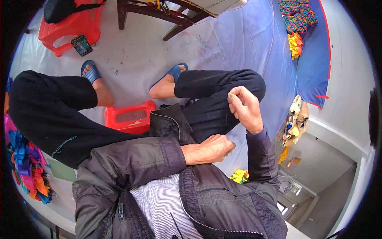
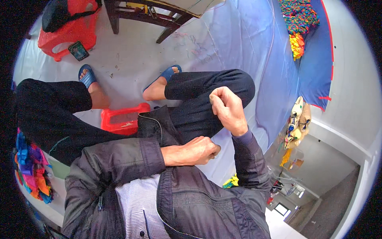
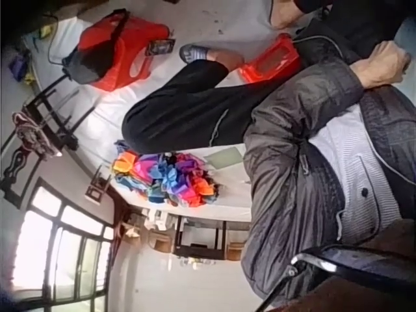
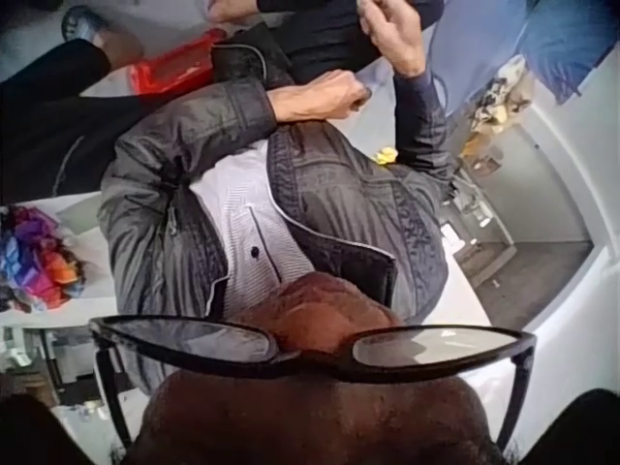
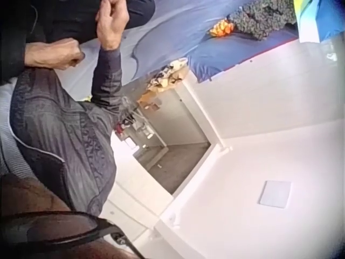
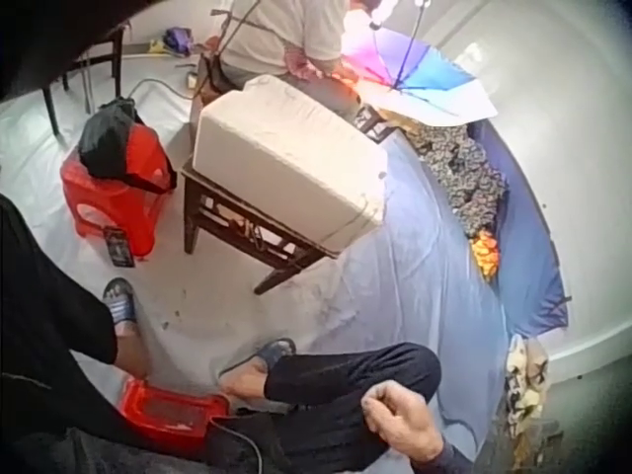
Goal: Assembling red plastic components by threading a blue string through them.
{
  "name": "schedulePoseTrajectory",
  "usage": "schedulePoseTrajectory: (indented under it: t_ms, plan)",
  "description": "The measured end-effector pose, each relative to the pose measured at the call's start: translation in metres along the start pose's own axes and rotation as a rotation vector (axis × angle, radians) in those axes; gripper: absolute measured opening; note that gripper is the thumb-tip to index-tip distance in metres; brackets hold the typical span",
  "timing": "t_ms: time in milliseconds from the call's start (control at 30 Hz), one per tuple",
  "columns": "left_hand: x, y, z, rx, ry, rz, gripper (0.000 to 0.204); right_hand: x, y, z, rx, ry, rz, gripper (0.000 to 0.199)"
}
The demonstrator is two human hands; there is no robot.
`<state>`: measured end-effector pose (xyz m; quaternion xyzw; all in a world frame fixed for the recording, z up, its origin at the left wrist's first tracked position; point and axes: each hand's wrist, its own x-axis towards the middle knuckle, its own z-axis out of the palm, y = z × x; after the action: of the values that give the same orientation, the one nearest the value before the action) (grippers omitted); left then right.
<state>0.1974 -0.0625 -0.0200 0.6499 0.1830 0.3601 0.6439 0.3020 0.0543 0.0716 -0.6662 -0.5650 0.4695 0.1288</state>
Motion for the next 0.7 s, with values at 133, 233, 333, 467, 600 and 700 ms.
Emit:
schedulePoseTrajectory:
  t_ms: [133, 233, 333, 467, 600, 700]
  plan:
    - [-0.001, 0.0, -0.002, 0.02, -0.01, -0.003, 0.006, -0.002, 0.003, -0.006, 0.245, -0.047, 0.026, 0.014]
    - [0.001, 0.003, -0.005, 0.022, -0.049, -0.011, 0.006, -0.003, 0.009, -0.014, 0.322, -0.093, -0.035, 0.013]
    - [0.001, -0.001, -0.004, 0.021, -0.052, -0.009, 0.006, -0.004, 0.005, -0.013, 0.441, -0.099, -0.028, 0.016]
    - [0.0, -0.002, -0.002, 0.028, -0.043, -0.011, 0.005, -0.004, 0.004, -0.015, 0.563, -0.117, -0.038, 0.016]
    - [0.0, 0.0, -0.005, 0.029, -0.047, -0.022, 0.004, -0.006, 0.001, -0.014, 0.617, -0.105, -0.031, 0.017]
    - [-0.001, 0.001, -0.006, 0.025, -0.051, -0.021, 0.004, -0.006, 0.003, -0.014, 0.659, -0.118, -0.037, 0.018]
